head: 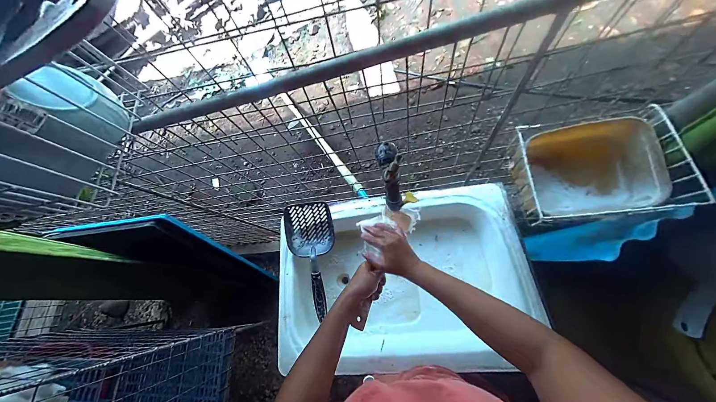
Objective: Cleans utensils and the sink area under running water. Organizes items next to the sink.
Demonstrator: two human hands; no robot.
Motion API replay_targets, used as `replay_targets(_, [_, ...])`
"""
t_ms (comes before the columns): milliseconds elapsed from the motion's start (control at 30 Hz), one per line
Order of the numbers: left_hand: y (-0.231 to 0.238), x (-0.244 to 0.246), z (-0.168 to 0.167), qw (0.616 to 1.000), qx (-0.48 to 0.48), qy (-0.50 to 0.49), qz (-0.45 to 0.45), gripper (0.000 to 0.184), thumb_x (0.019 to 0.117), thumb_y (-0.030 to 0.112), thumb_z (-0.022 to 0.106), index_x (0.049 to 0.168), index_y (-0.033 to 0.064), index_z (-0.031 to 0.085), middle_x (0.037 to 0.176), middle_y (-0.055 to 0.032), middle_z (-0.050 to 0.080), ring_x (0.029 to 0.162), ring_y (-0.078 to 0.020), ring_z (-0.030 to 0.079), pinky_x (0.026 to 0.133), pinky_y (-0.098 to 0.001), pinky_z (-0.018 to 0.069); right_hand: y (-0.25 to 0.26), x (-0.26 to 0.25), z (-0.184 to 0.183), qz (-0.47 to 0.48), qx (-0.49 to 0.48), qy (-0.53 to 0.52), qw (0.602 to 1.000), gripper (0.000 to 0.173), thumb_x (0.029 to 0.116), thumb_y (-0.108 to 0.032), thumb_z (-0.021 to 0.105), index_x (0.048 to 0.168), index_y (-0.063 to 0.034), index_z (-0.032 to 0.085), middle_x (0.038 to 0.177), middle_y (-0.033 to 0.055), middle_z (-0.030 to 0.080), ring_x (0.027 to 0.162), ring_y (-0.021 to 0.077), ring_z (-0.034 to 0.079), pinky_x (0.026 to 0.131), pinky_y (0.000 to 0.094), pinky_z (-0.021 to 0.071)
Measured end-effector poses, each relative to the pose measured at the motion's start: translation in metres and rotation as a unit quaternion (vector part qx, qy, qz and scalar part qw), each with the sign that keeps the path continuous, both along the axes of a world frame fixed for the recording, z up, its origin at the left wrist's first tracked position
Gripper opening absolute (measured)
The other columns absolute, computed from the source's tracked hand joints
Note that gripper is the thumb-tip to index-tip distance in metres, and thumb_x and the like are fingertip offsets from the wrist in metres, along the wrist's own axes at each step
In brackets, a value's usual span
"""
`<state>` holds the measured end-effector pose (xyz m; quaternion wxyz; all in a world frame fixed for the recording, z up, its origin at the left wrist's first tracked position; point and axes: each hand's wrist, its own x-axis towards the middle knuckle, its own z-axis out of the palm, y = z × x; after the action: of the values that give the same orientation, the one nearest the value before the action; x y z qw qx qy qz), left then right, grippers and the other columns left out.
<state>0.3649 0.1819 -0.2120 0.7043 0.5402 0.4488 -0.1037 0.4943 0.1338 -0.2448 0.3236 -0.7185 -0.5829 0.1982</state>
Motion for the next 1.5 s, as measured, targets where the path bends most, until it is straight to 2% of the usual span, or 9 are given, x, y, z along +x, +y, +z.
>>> replay_targets(133, [-0.009, -0.002, 0.006, 1.0, -0.002, -0.006, -0.012, 0.031, 0.1112, 0.017, 0.041, 0.141, 0.0062, 0.042, 0.066, 0.0025, 0.041, 0.045, -0.0065, 0.039, 0.042, -0.0215, 0.037, 0.036, 0.064, 0.02, -0.12, -0.172, 0.102, 0.972, 0.055, 0.1004, -0.048, 0.061, 0.145, -0.0147, 0.059, 0.153, 0.0155, 0.052, 0.146, 0.0395, 0.04, 0.117, 0.0674, 0.0259])
replay_targets(200, [-0.012, 0.002, 0.003, 1.0, -0.01, -0.016, 0.012, 0.026, 0.1109, 0.016, 0.042, 0.135, 0.0063, 0.044, 0.065, 0.0026, 0.039, 0.044, -0.0063, 0.037, 0.041, -0.0212, 0.0356, 0.036, 0.054, 0.019, -0.183, -0.157, 0.102, 0.965, 0.054, 0.1058, -0.039, 0.053, 0.145, -0.0021, 0.054, 0.142, 0.0275, 0.057, 0.136, 0.0442, 0.051, 0.111, 0.0643, 0.0385])
replay_targets(300, [-0.004, 0.008, -0.002, 0.998, -0.001, -0.032, 0.057, 0.005, 0.1065, 0.006, 0.047, 0.11, 0.0035, 0.049, 0.06, 0.0025, 0.044, 0.042, -0.0048, 0.04, 0.04, -0.0196, 0.0376, 0.015, 0.002, 0.009, -0.071, -0.12, 0.051, 0.989, 0.059, 0.109, -0.027, 0.036, 0.158, 0.0045, 0.031, 0.165, 0.0263, 0.03, 0.156, 0.0403, 0.022, 0.126, 0.0627, 0.0129])
replay_targets(533, [-0.016, 0.006, 0.003, 1.0, -0.017, -0.02, 0.011, 0.028, 0.1075, 0.011, 0.049, 0.134, 0.0049, 0.043, 0.065, 0.0018, 0.042, 0.044, -0.0059, 0.039, 0.04, -0.0205, 0.036, 0.031, 0.065, 0.013, -0.173, -0.116, 0.124, 0.97, 0.047, 0.0991, -0.027, 0.066, 0.137, 0.0015, 0.061, 0.139, 0.0273, 0.059, 0.133, 0.0429, 0.054, 0.113, 0.0606, 0.0399])
replay_targets(700, [-0.01, 0.009, -0.008, 0.996, -0.03, -0.042, 0.067, 0.011, 0.1078, 0.008, 0.044, 0.099, 0.0057, 0.05, 0.056, 0.0039, 0.042, 0.04, -0.0039, 0.037, 0.038, -0.0184, 0.0343, 0.007, 0.001, -0.009, -0.05, 0.013, 0.007, 0.999, 0.043, 0.1029, -0.02, 0.049, 0.139, -0.0023, 0.063, 0.15, 0.0193, 0.056, 0.147, 0.0372, 0.044, 0.124, 0.0554, 0.0273])
replay_targets(867, [-0.015, 0.003, 0.004, 1.0, -0.007, -0.014, 0.021, 0.033, 0.1086, 0.014, 0.048, 0.14, 0.0046, 0.043, 0.066, 0.0019, 0.042, 0.045, -0.0058, 0.039, 0.042, -0.0208, 0.036, 0.021, 0.054, 0.013, -0.128, -0.09, 0.088, 0.984, 0.049, 0.0976, -0.033, 0.066, 0.134, -0.0006, 0.065, 0.137, 0.0252, 0.062, 0.134, 0.0416, 0.053, 0.116, 0.0594, 0.0365])
replay_targets(1200, [-0.005, -0.014, -0.042, 0.982, -0.159, -0.087, 0.044, 0.044, 0.1132, 0.035, 0.028, 0.081, 0.0141, 0.05, 0.054, 0.008, 0.043, 0.044, -0.0021, 0.04, 0.043, -0.0173, 0.0355, 0.039, 0.103, 0.013, -0.416, 0.018, 0.454, 0.788, 0.041, 0.1068, -0.035, 0.054, 0.122, 0.0031, 0.061, 0.106, 0.0185, 0.065, 0.091, 0.0252, 0.061, 0.085, 0.0458, 0.0522])
replay_targets(1367, [0.007, -0.008, -0.026, 0.985, -0.125, -0.1, 0.057, 0.027, 0.1104, 0.008, 0.035, 0.137, 0.0071, 0.037, 0.077, -0.0013, 0.057, 0.055, -0.0074, 0.055, 0.051, -0.021, 0.0486, 0.009, 0.07, 0.025, -0.289, -0.043, 0.242, 0.925, 0.039, 0.1015, -0.023, 0.061, 0.128, 0.0052, 0.063, 0.12, 0.0275, 0.068, 0.113, 0.0396, 0.066, 0.099, 0.0574, 0.0513])
replay_targets(1500, [-0.001, 0.006, -0.004, 0.995, -0.049, -0.053, 0.071, 0.011, 0.1095, 0.01, 0.037, 0.114, 0.0093, 0.047, 0.062, 0.0039, 0.045, 0.046, -0.0049, 0.04, 0.044, -0.0202, 0.0371, -0.009, -0.004, -0.017, -0.072, 0.035, 0.115, 0.99, 0.047, 0.0966, -0.027, 0.06, 0.136, -0.0015, 0.066, 0.152, 0.0233, 0.052, 0.15, 0.0406, 0.036, 0.125, 0.0595, 0.0201])
